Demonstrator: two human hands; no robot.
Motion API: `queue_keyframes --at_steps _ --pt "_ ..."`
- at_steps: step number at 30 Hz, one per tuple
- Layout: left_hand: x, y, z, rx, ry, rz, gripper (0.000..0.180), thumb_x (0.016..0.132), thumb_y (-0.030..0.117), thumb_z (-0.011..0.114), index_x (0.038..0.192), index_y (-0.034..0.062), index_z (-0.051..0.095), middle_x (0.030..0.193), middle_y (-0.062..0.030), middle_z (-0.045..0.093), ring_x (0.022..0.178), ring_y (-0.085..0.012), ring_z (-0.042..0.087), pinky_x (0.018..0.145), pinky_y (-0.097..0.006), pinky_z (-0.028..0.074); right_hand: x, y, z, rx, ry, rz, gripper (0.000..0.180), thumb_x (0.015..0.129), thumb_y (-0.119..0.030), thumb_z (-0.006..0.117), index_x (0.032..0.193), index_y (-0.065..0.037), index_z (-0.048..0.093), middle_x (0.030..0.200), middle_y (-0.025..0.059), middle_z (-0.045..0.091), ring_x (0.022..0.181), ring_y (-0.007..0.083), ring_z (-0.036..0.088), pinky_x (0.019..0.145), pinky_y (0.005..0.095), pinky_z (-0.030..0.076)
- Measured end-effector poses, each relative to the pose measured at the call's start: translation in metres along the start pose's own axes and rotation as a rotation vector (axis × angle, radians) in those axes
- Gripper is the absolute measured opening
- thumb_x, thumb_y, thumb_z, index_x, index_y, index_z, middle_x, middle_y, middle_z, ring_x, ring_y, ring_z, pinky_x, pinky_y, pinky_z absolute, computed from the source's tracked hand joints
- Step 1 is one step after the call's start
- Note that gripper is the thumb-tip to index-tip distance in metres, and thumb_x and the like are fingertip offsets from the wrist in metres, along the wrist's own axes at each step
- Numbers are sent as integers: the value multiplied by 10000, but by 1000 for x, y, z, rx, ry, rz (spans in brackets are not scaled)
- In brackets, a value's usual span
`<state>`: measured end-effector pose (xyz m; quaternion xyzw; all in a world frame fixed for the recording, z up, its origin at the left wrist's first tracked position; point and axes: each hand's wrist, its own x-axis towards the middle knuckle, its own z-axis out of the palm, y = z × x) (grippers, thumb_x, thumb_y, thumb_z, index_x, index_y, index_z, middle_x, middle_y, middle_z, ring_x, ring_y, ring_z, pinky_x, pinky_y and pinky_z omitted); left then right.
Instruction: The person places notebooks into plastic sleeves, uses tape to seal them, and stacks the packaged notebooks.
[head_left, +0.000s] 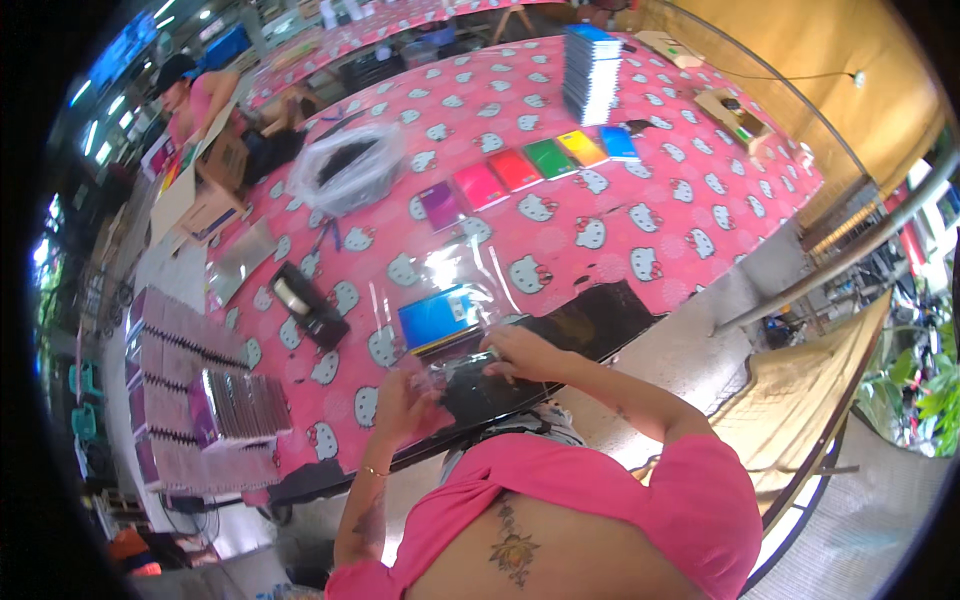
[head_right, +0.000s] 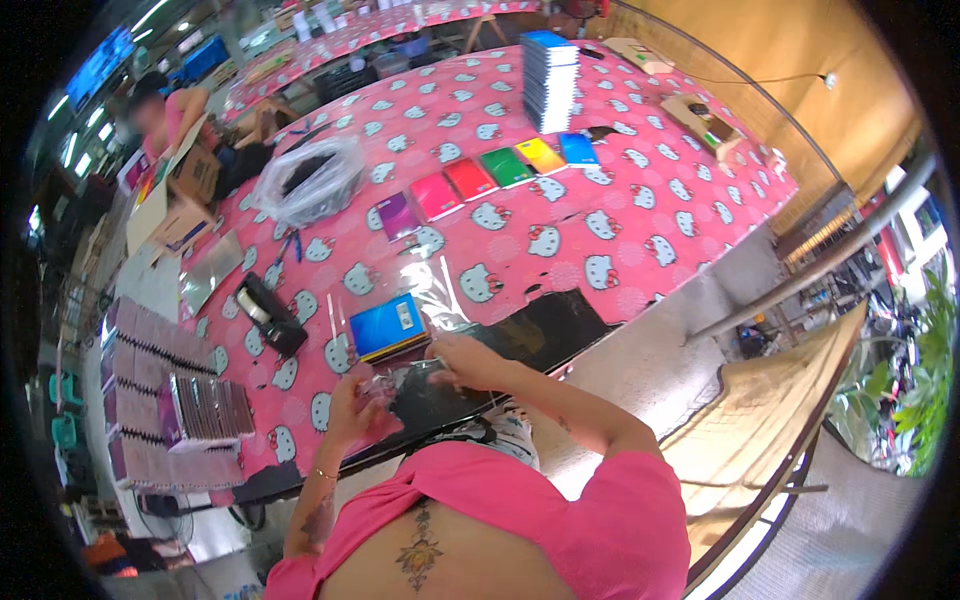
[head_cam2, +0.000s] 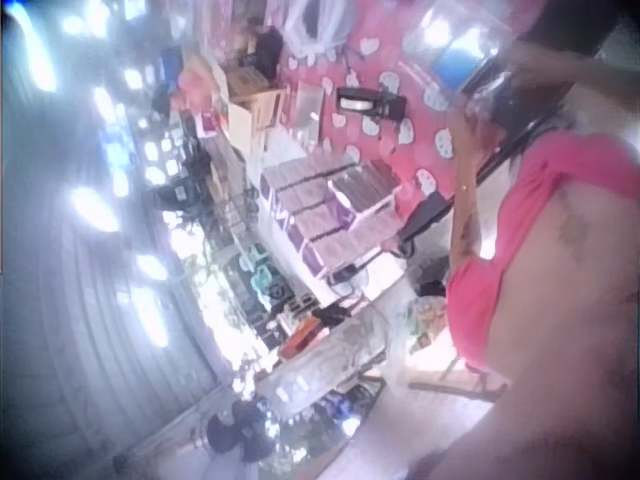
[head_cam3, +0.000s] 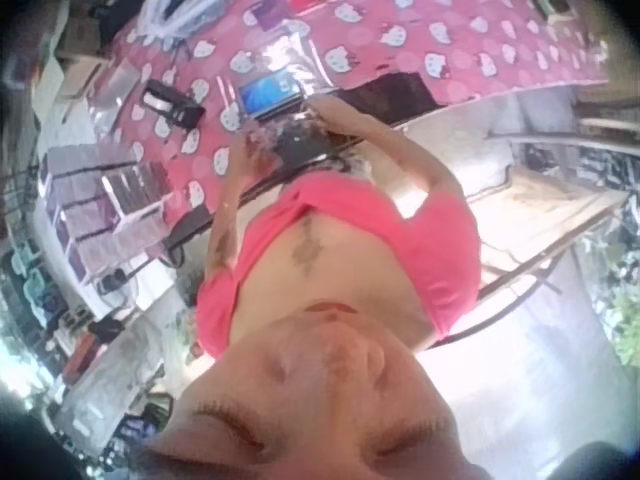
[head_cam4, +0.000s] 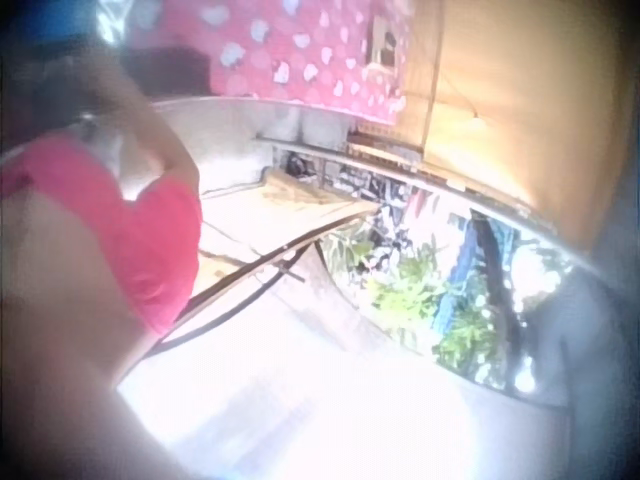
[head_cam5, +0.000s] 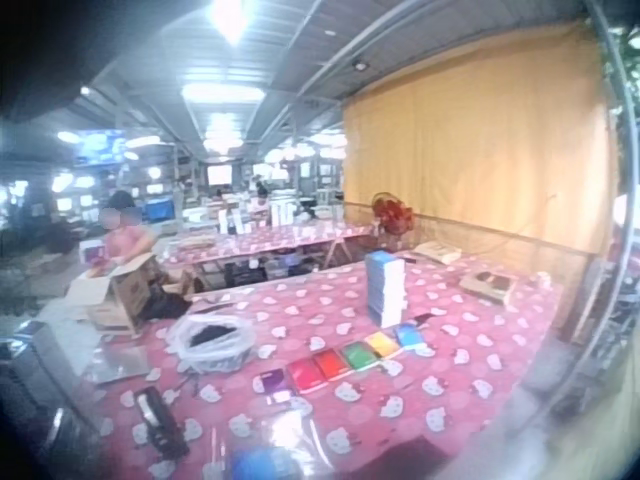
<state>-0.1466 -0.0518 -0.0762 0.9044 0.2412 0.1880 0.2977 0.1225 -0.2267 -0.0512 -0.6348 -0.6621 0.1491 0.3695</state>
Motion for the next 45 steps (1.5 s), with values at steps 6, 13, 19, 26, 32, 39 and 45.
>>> queue_keyframes --at_steps 6,13,19,26,32,39,45 --pt "55 -25 -38 -380 98 -108 277 880 108 687 1130 -6 647 978 -93 697 924 -186 654 805 -319 501 13 46 -11 387 271 294 192 892 -172 694 954 2 643 887 94 649 829 202 625 757 329 496" --pt "80 -39 -17 -822 130 -332 240 910 144 684 1098 -4 665 888 -66 686 800 -124 639 723 -258 498 30 41 -7 562 215 545 274 959 -254 645 1011 14 626 881 61 661 831 113 617 759 270 495" --pt "91 -33 -11 -860 -23 -446 227 931 166 668 1088 6 635 917 -43 663 834 -120 643 734 -264 521 42 49 -5 956 185 691 259 931 -223 653 985 29 634 938 73 675 872 140 643 799 273 494" --pt "96 -35 -11 -901 -65 -600 267 948 221 643 1096 3 600 1026 -95 647 875 -174 666 752 -311 563 54 66 9 937 48 707 258 911 -227 647 984 22 654 969 78 677 934 142 634 849 267 478" --pt "91 -33 -18 -1018 -122 -619 226 954 219 633 1076 32 596 954 -80 659 871 -166 663 762 -303 544 56 63 3 971 25 735 281 937 -239 646 1049 18 623 975 66 676 909 130 640 828 264 497" --pt "81 -35 -25 -916 152 -471 207 900 200 685 1028 43 642 880 -39 693 733 -81 611 592 -233 407 36 0 42 -385 480 107 417 898 -233 660 1261 -52 564 1306 179 565 1209 297 549 1051 473 389" --pt "97 -36 -27 -794 123 -516 248 894 217 691 1027 8 683 899 -68 719 776 -102 641 635 -240 459 51 -59 66 -433 72 19 645 874 -351 652 1427 -73 469 1489 124 440 1405 318 373 1166 554 211"
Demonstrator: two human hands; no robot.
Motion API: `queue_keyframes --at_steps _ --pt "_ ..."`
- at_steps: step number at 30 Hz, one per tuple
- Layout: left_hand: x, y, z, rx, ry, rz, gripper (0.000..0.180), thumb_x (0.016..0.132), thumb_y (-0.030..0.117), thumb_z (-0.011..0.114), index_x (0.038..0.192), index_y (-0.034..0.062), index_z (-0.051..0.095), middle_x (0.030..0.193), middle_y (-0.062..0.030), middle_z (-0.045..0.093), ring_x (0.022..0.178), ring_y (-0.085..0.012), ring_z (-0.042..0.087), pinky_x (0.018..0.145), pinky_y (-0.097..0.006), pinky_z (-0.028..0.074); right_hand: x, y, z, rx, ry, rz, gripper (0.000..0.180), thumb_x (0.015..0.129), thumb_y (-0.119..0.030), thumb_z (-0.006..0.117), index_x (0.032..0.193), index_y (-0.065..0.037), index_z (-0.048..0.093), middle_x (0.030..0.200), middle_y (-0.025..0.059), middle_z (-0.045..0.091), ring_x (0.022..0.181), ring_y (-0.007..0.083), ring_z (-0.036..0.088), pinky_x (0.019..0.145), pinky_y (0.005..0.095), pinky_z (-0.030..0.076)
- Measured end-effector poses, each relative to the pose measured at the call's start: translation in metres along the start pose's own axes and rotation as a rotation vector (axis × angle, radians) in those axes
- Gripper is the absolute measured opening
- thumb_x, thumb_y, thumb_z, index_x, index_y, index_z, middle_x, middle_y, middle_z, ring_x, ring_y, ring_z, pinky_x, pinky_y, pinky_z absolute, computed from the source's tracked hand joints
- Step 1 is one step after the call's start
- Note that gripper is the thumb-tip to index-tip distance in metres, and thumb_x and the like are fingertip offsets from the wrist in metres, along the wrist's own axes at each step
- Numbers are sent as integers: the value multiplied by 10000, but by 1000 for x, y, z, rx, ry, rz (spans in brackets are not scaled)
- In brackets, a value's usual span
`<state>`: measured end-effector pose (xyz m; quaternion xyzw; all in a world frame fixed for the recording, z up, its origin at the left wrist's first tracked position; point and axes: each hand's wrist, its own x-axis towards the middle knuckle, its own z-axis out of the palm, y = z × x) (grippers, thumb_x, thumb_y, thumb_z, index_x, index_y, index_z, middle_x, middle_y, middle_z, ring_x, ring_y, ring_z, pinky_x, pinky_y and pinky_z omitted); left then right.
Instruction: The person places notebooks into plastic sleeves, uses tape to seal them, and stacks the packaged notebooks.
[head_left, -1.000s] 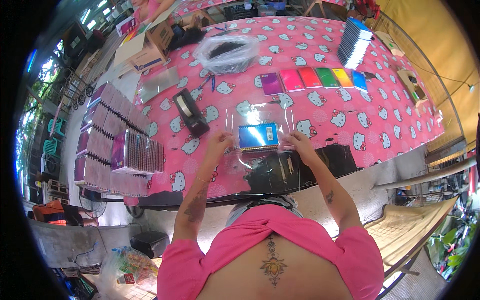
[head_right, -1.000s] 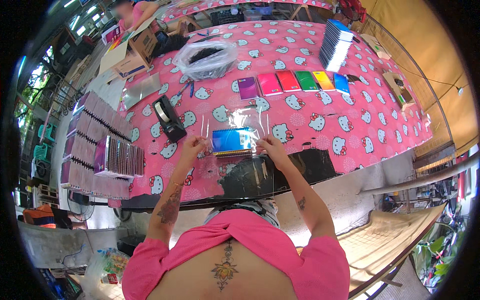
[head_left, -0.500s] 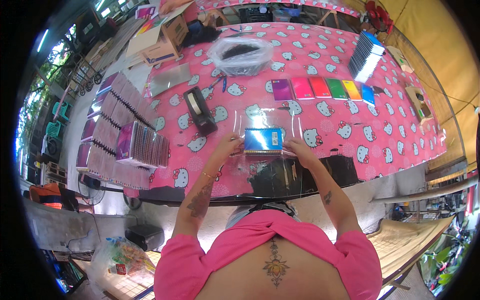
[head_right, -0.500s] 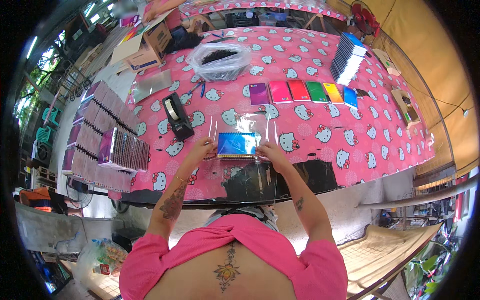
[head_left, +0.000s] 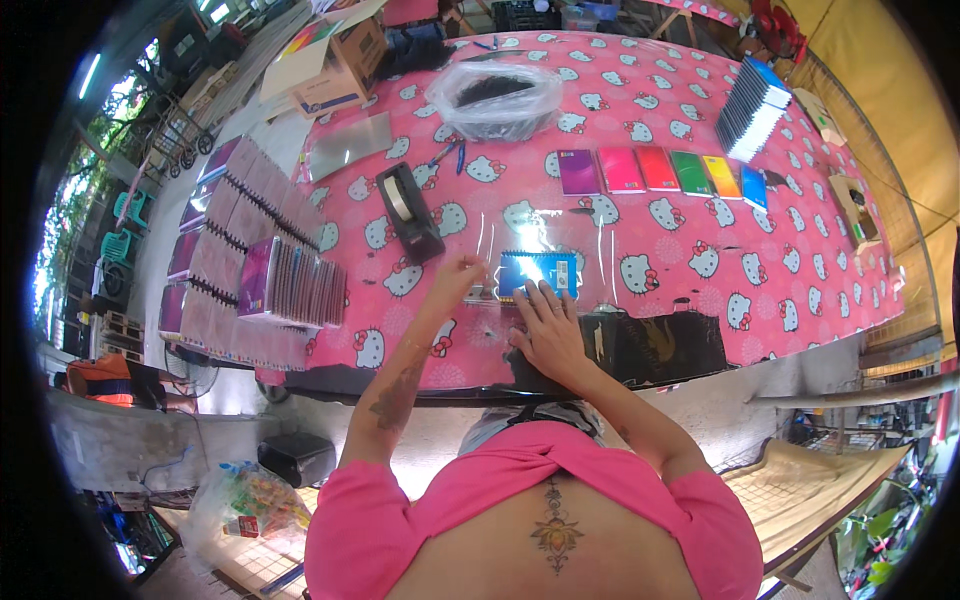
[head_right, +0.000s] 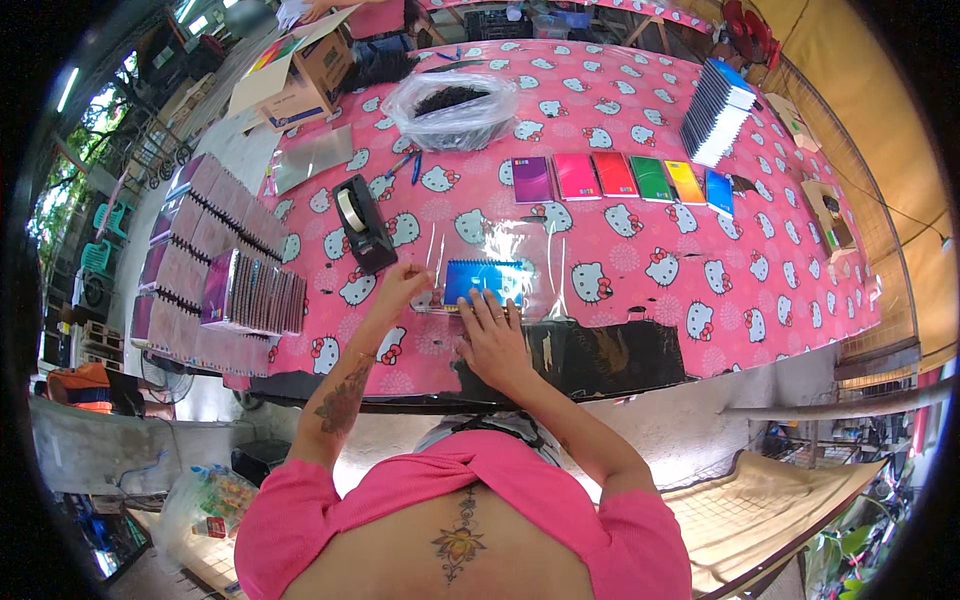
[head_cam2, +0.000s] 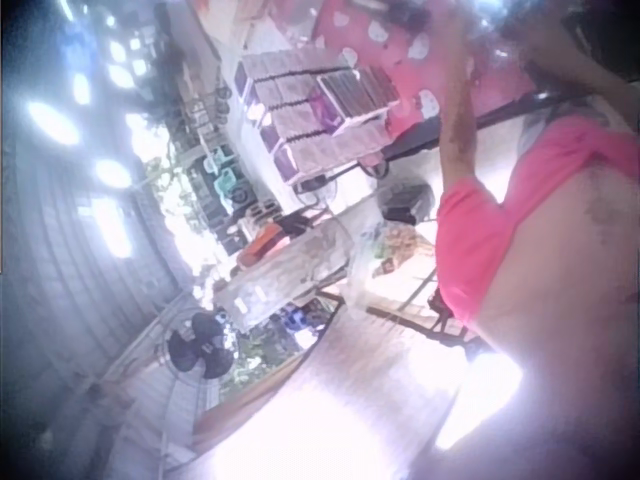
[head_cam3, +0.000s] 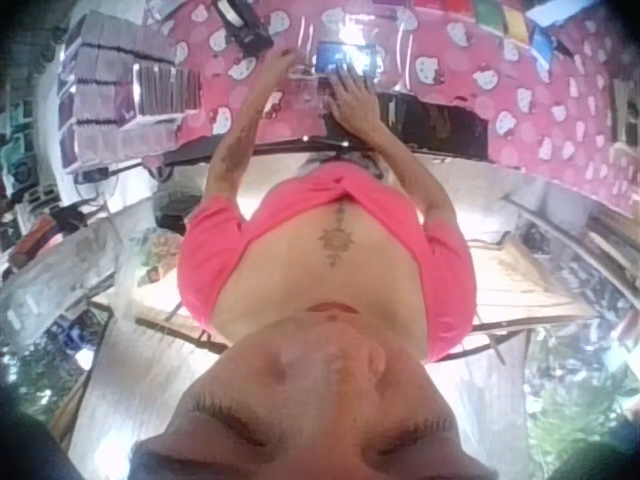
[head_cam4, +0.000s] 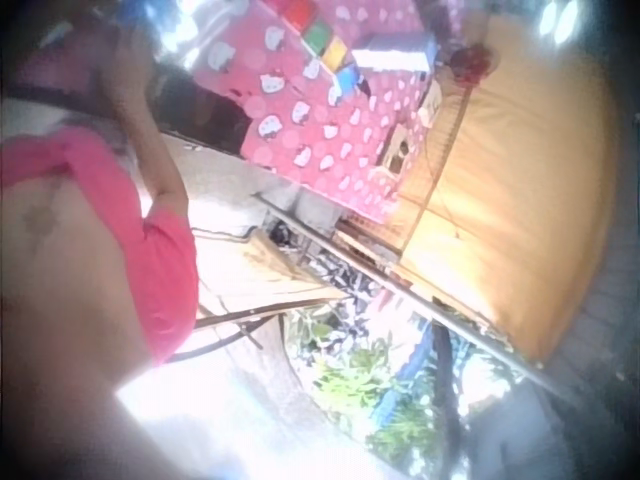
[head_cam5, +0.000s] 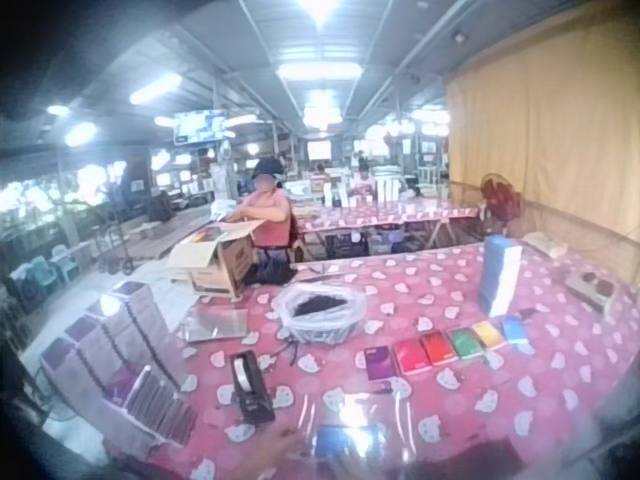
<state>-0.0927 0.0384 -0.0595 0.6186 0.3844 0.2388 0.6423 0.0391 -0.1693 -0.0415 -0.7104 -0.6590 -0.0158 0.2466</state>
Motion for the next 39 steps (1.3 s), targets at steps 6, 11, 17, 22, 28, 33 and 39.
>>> queue_keyframes --at_steps 6,11,17,22,28,33,39 --pt "76 31 53 610 35 680 226 889 214 669 1021 36 716 932 -166 703 849 -309 678 773 -408 527 6 5 5 -36 -54 22 670 868 -361 648 1443 -74 458 1510 142 419 1412 324 364 1171 554 205" --pt "129 17 66 1019 -50 715 164 815 159 637 811 7 699 895 -181 653 884 -353 643 803 -458 514 7 1 6 -44 -53 -1 687 847 -361 669 1439 -79 463 1494 138 443 1402 315 382 1166 551 214" --pt "131 36 75 1276 -163 827 220 833 195 642 988 39 648 952 -173 656 938 -361 638 827 -495 479 7 5 1 -62 -48 10 658 851 -351 665 1424 -88 477 1474 133 462 1386 312 396 1147 546 237" --pt "93 64 73 1111 -205 777 284 855 220 653 1080 60 587 1009 -160 671 952 -332 647 856 -495 451 8 9 0 -79 -36 -35 640 847 -349 670 1406 -92 492 1454 135 472 1368 321 405 1124 539 269" --pt "43 76 74 1143 -242 756 226 865 181 646 1061 69 662 994 -125 685 952 -322 651 908 -515 442 11 8 -2 -53 -35 -48 647 851 -368 663 1409 -90 488 1452 140 470 1363 322 408 1116 560 268" --pt "1 52 72 1174 -216 841 159 782 91 650 932 50 683 959 -118 689 944 -317 657 834 -433 524 11 5 4 -21 -75 -24 640 878 -393 638 1407 -65 491 1473 189 438 1409 373 347 1141 635 197" --pt "-23 20 97 1009 41 794 175 778 87 638 948 50 663 934 -115 680 894 -312 672 738 -397 553 5 26 29 -242 -118 -144 604 894 -375 611 1382 -30 518 1461 213 446 1411 394 357 1123 706 138"
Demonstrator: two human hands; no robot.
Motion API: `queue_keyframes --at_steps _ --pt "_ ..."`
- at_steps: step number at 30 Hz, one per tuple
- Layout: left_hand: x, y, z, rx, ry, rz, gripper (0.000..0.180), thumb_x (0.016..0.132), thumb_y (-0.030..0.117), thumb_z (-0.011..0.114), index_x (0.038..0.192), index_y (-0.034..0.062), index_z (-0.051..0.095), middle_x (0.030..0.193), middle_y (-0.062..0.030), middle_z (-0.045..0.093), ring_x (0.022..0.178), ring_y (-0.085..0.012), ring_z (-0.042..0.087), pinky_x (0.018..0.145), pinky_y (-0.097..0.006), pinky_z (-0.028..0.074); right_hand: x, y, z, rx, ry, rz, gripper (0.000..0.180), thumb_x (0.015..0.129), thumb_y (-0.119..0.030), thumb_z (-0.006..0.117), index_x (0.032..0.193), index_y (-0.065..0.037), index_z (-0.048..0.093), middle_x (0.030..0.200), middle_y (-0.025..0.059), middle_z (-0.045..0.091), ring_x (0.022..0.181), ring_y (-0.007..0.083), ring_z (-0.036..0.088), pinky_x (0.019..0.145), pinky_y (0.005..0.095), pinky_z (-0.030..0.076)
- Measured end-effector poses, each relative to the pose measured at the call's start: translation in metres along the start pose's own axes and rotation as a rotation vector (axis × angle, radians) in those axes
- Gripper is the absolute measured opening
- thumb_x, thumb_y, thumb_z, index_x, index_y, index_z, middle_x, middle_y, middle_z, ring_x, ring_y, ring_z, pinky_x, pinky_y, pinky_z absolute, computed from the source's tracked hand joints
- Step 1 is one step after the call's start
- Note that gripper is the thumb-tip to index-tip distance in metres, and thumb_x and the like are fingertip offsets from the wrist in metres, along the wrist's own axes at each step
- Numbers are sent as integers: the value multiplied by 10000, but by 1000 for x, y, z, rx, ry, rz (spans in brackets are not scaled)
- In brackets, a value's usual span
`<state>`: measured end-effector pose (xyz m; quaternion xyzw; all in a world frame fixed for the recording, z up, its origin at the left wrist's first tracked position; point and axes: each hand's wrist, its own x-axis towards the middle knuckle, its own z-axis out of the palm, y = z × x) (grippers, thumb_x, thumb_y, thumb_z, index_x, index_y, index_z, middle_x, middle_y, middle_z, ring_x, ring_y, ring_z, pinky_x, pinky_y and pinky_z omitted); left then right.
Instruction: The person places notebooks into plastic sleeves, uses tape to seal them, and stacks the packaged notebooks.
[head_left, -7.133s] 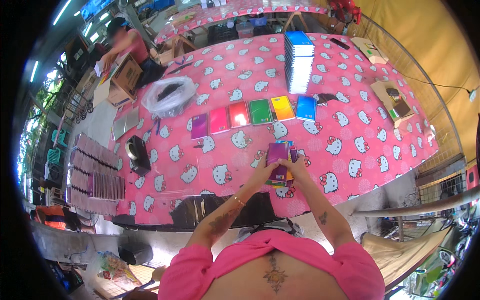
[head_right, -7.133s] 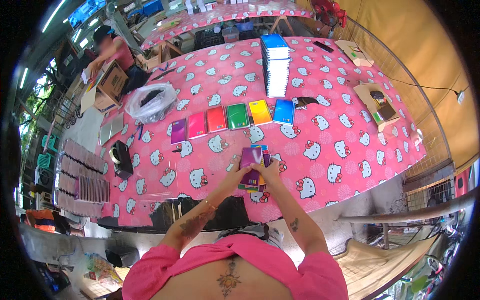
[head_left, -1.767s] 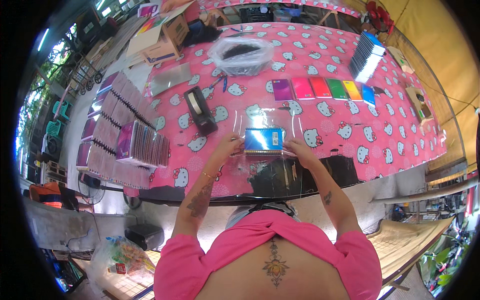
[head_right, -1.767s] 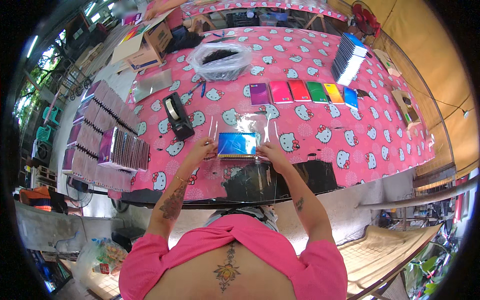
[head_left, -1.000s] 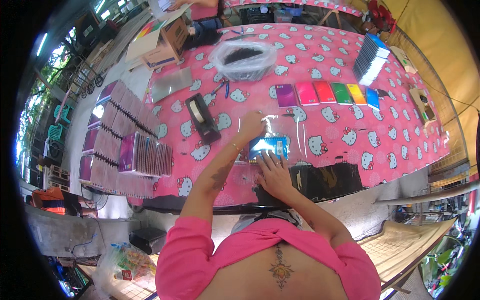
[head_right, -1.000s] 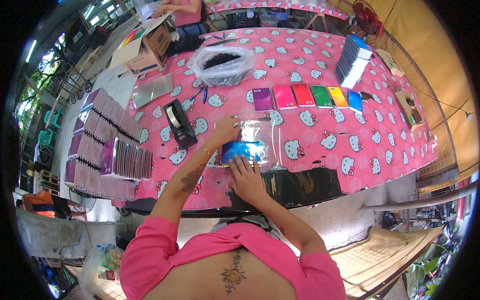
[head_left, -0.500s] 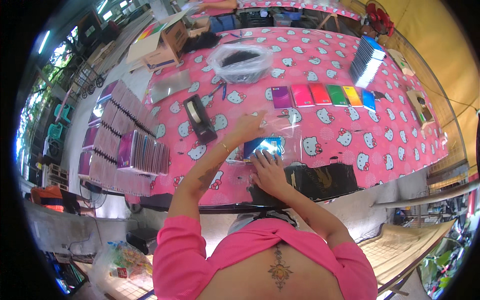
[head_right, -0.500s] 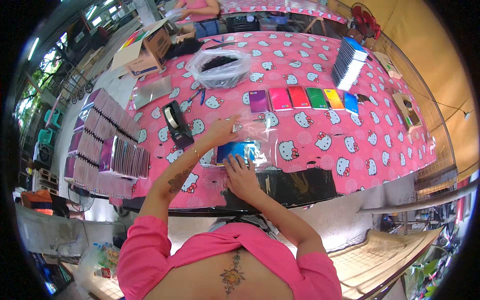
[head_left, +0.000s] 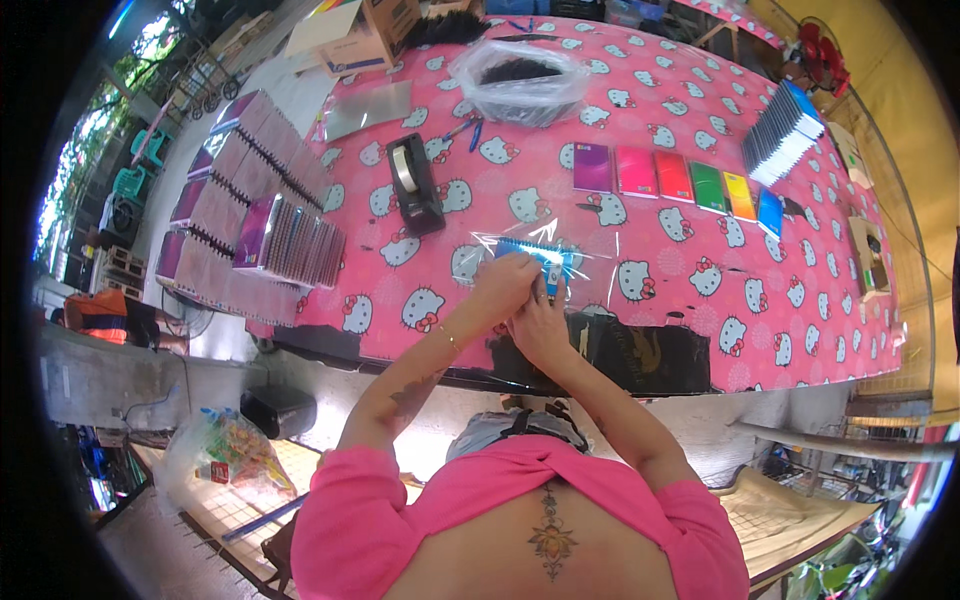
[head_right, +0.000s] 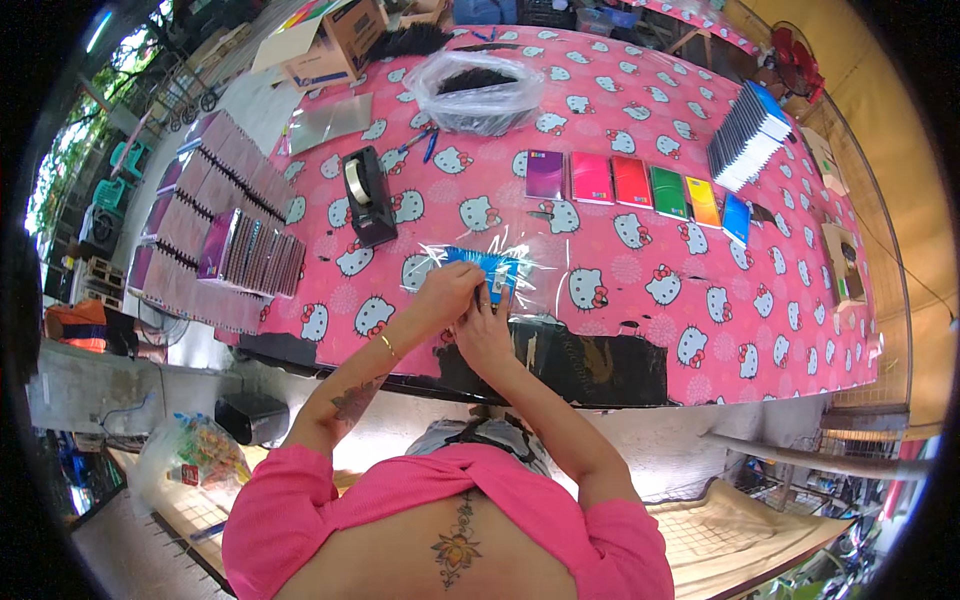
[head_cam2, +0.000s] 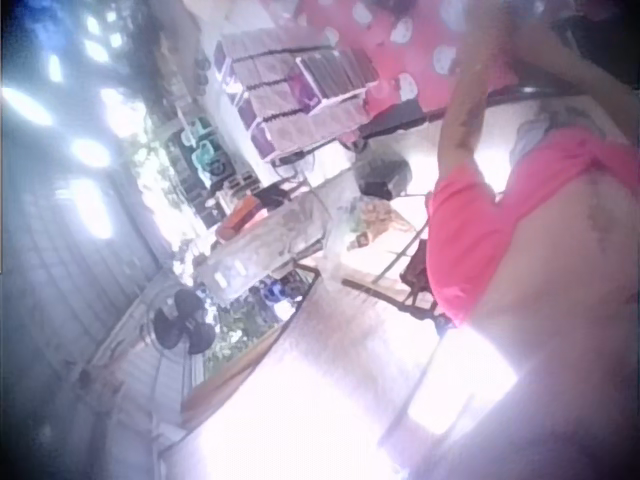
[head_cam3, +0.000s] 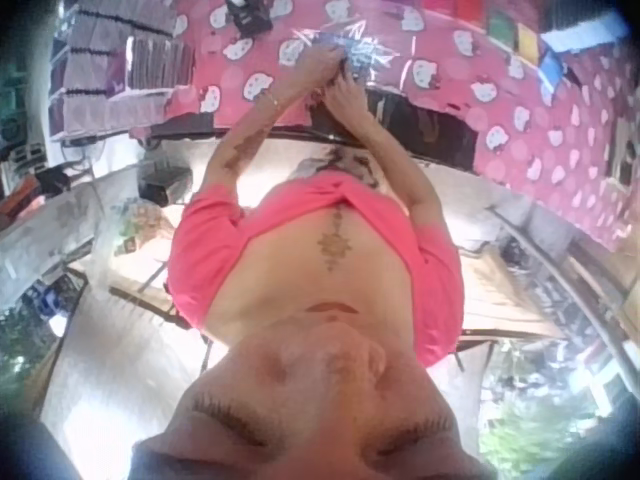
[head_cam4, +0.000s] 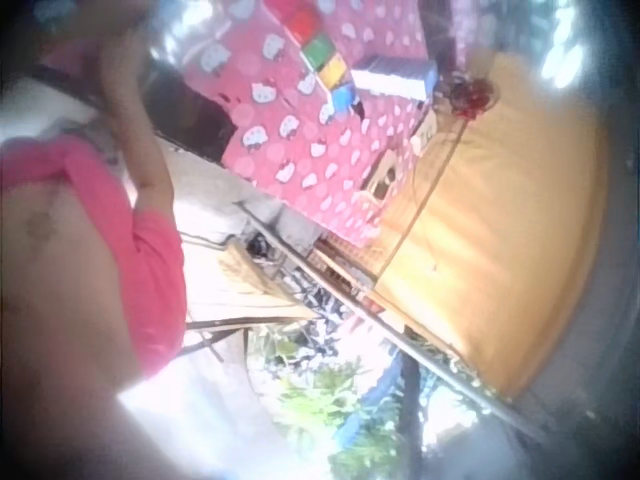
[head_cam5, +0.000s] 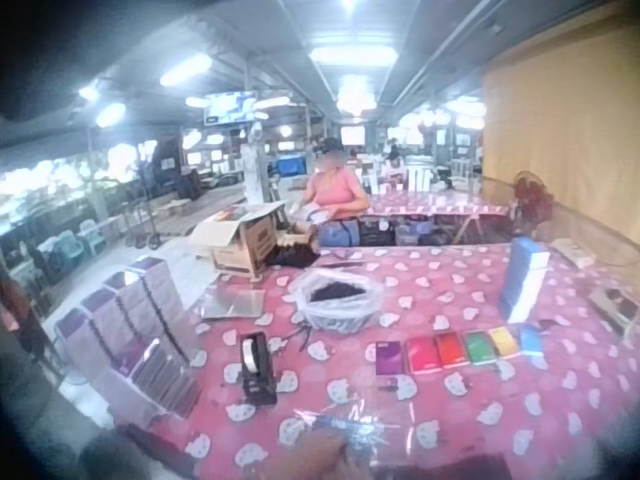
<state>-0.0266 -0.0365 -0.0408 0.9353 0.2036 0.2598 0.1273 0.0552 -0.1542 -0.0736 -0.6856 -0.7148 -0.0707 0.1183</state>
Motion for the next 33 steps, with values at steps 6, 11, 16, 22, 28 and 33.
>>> queue_keyframes --at_steps 6,11,16,22,28,33 --pt "-3 6 -3 6 -77 -62 170 803 117 656 969 78 662 929 -113 688 850 -304 683 703 -401 547 -1 3 0 125 -8 9 637 885 -323 626 1430 -43 456 1432 261 440 1393 450 355 1119 699 168" --pt "13 -9 -18 -266 -138 -224 196 860 123 648 1053 96 669 894 -138 686 791 -312 687 661 -401 536 8 28 -2 576 112 165 581 849 -232 624 1376 -33 483 1403 209 462 1362 396 388 1127 595 233" --pt "-3 -7 -9 -115 -285 -207 280 871 123 642 1148 95 671 1046 -156 698 909 -310 699 695 -397 549 8 29 -44 554 279 260 535 833 -148 615 1341 -30 496 1371 168 448 1293 320 418 1084 529 303" --pt "-18 11 -6 -36 -71 -60 325 917 141 597 1218 27 642 1260 -175 637 1214 -354 584 955 -429 500 7 53 -29 -123 223 -100 462 836 -217 622 1239 6 592 1126 90 626 1050 229 599 920 368 444" --pt "-57 -35 -21 166 148 -379 366 968 217 562 1259 1 613 1249 -225 611 1213 -394 541 1008 -461 436 6 52 -31 -71 193 -134 446 844 -268 645 1201 -2 607 1103 95 621 1026 229 596 898 372 444" --pt "-20 -124 -73 -89 662 -736 226 921 172 659 1035 -22 682 950 -147 666 863 -256 633 802 -370 507 2 54 -32 -72 240 -158 444 835 -266 668 1196 -11 624 1057 85 623 996 226 598 868 365 445"
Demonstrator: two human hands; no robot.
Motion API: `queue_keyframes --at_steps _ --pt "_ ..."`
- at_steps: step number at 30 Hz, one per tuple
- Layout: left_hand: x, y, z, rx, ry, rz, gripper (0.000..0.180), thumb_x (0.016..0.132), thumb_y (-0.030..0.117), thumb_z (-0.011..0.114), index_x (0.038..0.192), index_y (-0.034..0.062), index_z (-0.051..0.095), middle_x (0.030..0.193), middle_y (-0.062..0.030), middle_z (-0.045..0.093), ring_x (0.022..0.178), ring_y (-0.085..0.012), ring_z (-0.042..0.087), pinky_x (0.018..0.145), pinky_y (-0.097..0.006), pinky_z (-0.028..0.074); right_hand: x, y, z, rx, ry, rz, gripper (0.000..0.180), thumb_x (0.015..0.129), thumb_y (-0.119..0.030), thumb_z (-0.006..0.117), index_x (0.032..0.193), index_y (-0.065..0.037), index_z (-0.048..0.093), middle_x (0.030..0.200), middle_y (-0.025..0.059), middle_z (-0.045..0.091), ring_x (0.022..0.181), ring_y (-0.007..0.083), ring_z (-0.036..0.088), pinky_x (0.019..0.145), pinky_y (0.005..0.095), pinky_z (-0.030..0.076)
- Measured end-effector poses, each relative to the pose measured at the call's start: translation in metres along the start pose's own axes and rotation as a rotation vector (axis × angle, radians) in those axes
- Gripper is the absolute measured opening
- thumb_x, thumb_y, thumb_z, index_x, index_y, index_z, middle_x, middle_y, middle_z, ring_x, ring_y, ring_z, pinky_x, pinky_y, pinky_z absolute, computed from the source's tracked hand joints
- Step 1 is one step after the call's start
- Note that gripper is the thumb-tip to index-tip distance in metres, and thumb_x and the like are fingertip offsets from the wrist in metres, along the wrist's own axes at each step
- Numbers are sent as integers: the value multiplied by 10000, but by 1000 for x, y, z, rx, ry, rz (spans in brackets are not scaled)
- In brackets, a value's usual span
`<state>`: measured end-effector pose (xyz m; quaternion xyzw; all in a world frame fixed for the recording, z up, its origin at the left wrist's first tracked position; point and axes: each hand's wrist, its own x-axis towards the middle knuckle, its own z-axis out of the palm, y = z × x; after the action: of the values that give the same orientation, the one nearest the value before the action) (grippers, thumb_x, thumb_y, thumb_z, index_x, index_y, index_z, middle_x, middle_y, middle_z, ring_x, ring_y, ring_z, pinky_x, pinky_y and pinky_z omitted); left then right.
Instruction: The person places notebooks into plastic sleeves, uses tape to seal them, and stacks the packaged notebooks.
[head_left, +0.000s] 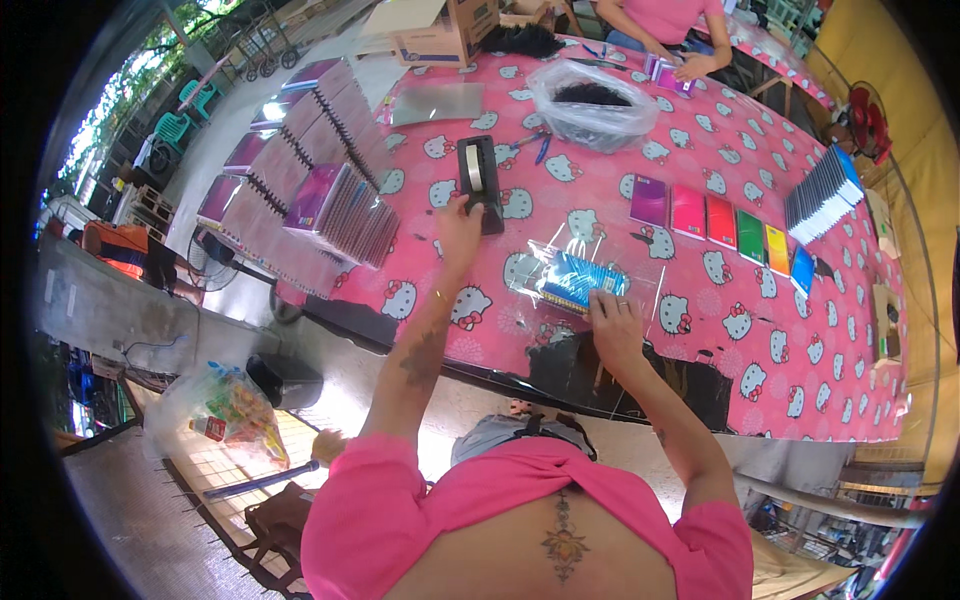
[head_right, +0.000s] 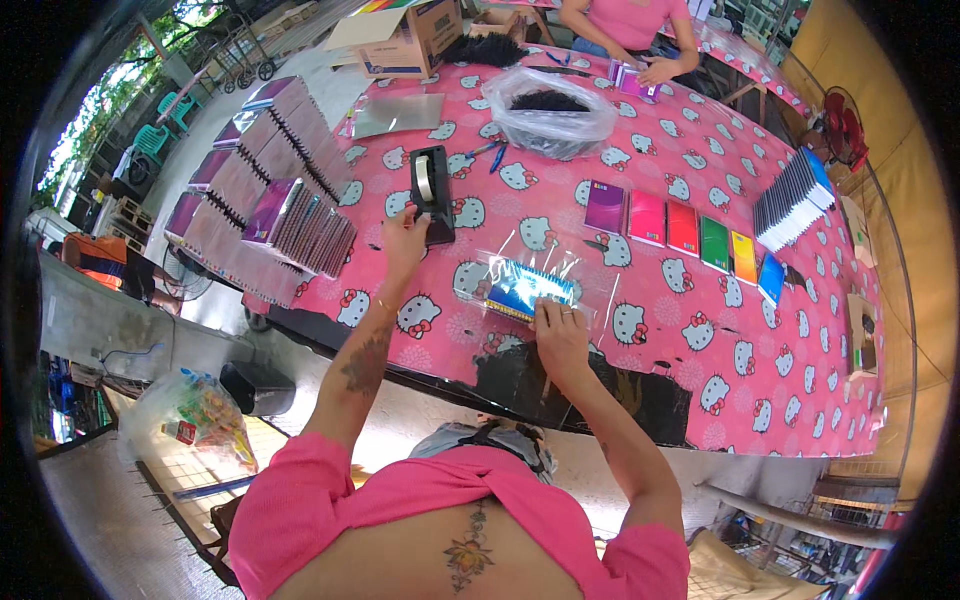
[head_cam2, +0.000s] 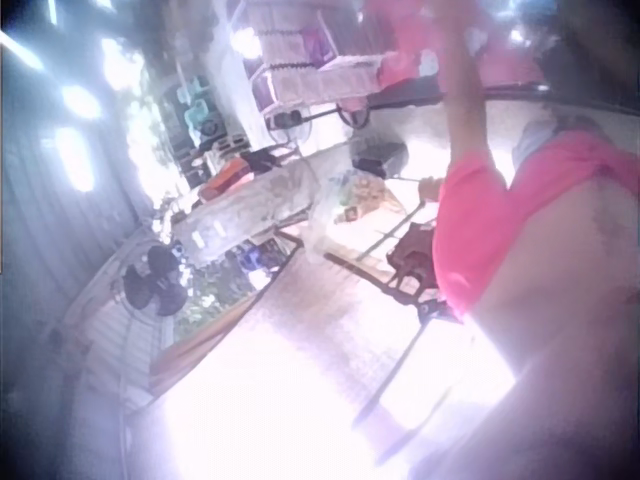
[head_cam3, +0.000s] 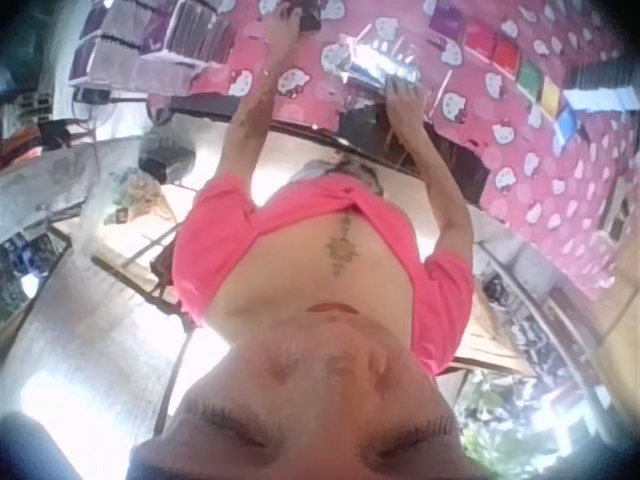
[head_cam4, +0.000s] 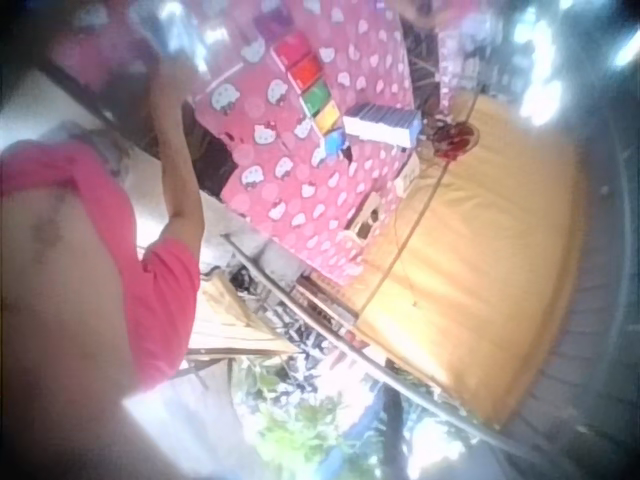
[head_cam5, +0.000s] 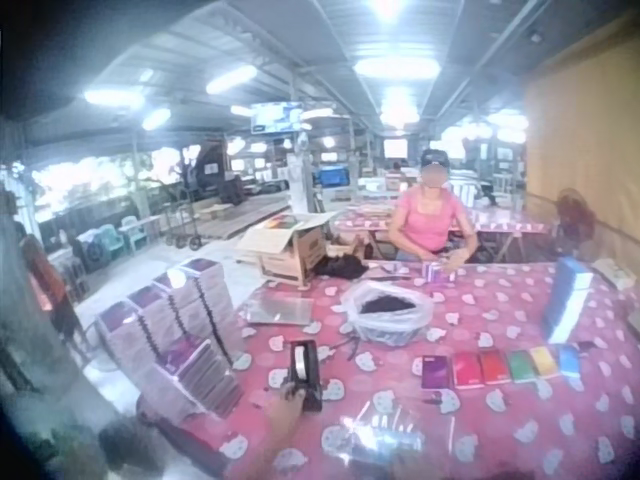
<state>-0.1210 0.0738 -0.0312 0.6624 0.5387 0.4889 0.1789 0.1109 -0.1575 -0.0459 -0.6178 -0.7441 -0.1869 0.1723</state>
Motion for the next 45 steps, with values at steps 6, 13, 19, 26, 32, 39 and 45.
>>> queue_keyframes --at_steps 6,13,19,26,32,39,45 --pt "10 -25 15 -733 -105 -526 94 858 98 727 944 62 714 744 9 641 609 -92 552 574 -222 452 0 -1 3 16 -36 39 431 844 -275 674 1197 -29 636 1020 70 623 966 216 603 847 369 447" --pt "-21 -49 -11 -174 -142 -483 193 859 200 736 885 9 730 776 -43 706 670 -124 647 598 -258 482 5 10 3 141 56 -26 384 833 -297 679 1135 -61 653 1001 47 622 938 209 601 824 367 444" --pt "-61 88 0 -168 -603 -259 287 804 291 730 855 10 761 720 -109 714 665 -149 674 619 -316 515 -5 27 3 192 65 -30 347 830 -294 684 1093 -70 662 994 32 632 931 202 605 821 368 435" --pt "-120 109 48 347 -585 -38 412 824 425 721 745 20 726 718 -166 695 662 -296 689 629 -404 526 -2 31 4 264 84 -60 289 818 -293 706 1034 -107 661 971 11 621 929 193 597 807 378 420" --pt "-117 105 32 623 -683 2 543 804 595 700 670 70 666 683 -151 660 665 -348 672 623 -473 501 7 35 -7 362 -60 -37 430 813 -368 709 1132 -84 658 1018 70 593 1012 256 569 844 408 420" --pt "-169 123 24 421 -501 430 309 848 314 700 1035 70 673 903 -170 658 825 -337 658 752 -477 495 45 75 32 389 -35 -16 500 914 -483 584 1237 -111 664 1218 160 606 1157 331 557 976 441 429" --pt "-152 107 25 18 -290 462 383 907 84 613 1283 33 563 1046 -182 630 927 -319 630 825 -450 520 100 147 25 1290 -725 379 681 939 -636 440 1313 -94 612 1194 147 682 1001 259 679 891 375 488"
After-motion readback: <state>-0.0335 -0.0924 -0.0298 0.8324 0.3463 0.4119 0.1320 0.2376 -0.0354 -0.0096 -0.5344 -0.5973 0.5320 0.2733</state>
